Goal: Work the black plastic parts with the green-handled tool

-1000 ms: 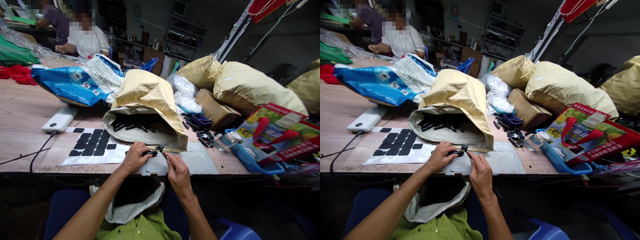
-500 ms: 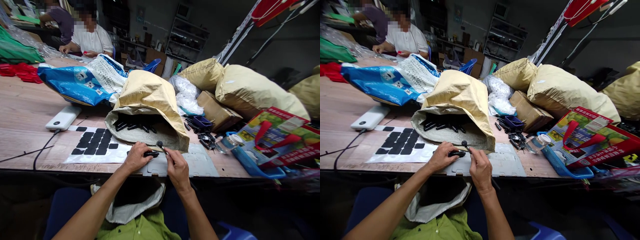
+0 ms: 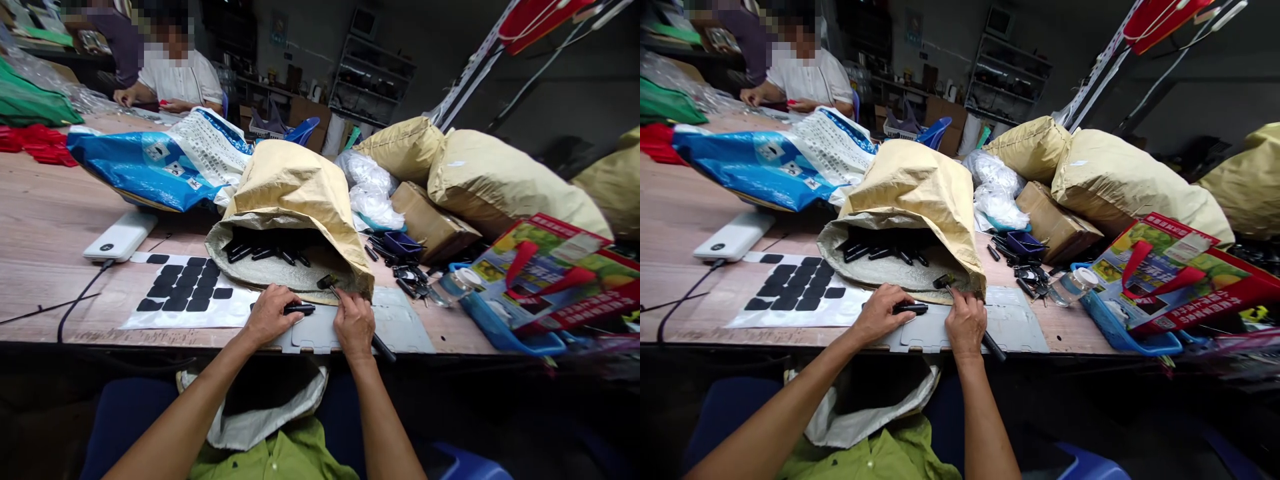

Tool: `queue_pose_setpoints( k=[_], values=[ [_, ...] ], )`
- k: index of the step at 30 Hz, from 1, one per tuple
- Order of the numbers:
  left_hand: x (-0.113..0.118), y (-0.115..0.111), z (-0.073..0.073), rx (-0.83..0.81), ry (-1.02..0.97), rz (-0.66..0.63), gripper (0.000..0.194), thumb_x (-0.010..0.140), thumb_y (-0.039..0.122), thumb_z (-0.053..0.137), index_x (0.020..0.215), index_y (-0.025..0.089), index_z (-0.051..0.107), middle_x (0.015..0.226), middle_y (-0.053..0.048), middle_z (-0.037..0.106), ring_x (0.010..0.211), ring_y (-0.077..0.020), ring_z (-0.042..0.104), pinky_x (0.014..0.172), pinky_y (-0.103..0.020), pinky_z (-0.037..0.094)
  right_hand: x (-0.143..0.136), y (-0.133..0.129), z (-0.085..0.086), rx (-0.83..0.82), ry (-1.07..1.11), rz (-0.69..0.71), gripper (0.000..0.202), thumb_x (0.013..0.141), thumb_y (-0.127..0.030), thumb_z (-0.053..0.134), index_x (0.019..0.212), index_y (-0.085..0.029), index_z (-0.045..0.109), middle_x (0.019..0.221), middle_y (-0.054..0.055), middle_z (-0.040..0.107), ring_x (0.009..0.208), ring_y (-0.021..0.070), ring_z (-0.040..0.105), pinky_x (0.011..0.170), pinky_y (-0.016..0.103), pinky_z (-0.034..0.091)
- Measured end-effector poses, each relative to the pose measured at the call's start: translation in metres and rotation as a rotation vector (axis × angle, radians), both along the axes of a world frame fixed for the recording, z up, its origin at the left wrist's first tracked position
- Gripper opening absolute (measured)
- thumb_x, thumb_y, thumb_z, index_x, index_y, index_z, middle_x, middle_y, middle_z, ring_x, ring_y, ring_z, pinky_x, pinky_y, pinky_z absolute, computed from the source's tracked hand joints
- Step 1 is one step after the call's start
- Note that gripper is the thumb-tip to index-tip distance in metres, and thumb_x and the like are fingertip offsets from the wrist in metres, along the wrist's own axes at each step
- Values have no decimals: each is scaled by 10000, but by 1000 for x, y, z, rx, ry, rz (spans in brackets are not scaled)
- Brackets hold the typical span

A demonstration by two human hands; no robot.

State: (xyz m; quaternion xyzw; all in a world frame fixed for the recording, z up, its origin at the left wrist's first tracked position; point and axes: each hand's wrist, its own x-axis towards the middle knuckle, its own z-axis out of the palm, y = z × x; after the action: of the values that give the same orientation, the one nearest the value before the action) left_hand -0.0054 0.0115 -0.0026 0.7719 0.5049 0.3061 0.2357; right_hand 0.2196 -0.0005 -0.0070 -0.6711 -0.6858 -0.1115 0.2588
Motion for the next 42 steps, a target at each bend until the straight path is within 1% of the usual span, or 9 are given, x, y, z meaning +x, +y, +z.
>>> queue_pose_setpoints(
  k=[20, 31, 42],
  values=[
    [0, -2, 1, -4, 0, -9, 182, 811, 300, 749, 979, 230, 734, 896, -28, 662, 952, -228, 525, 845, -355, 402, 1, 0, -2, 12, 2, 1, 386, 929, -121, 513, 1219, -275, 717, 992, 49, 672, 891, 212, 501, 825, 314, 382],
    [0, -2, 0, -3, 2, -11, 183, 817, 296, 741, 990, 236, 728, 920, -26, 662, 955, -229, 526, 852, -358, 405, 1, -1, 0, 15, 15, 5, 397, 918, -110, 507, 1212, -272, 719, 979, 55, 665, 882, 209, 504, 812, 321, 381],
    [1, -3, 2, 7, 5, -11, 176, 819, 300, 738, 981, 231, 725, 890, -29, 658, 943, -230, 533, 842, -355, 409, 1, -2, 0, 13, 7, 3, 400, 915, -112, 508, 1219, -271, 713, 1004, 53, 663, 893, 202, 499, 816, 312, 389]
  ],
)
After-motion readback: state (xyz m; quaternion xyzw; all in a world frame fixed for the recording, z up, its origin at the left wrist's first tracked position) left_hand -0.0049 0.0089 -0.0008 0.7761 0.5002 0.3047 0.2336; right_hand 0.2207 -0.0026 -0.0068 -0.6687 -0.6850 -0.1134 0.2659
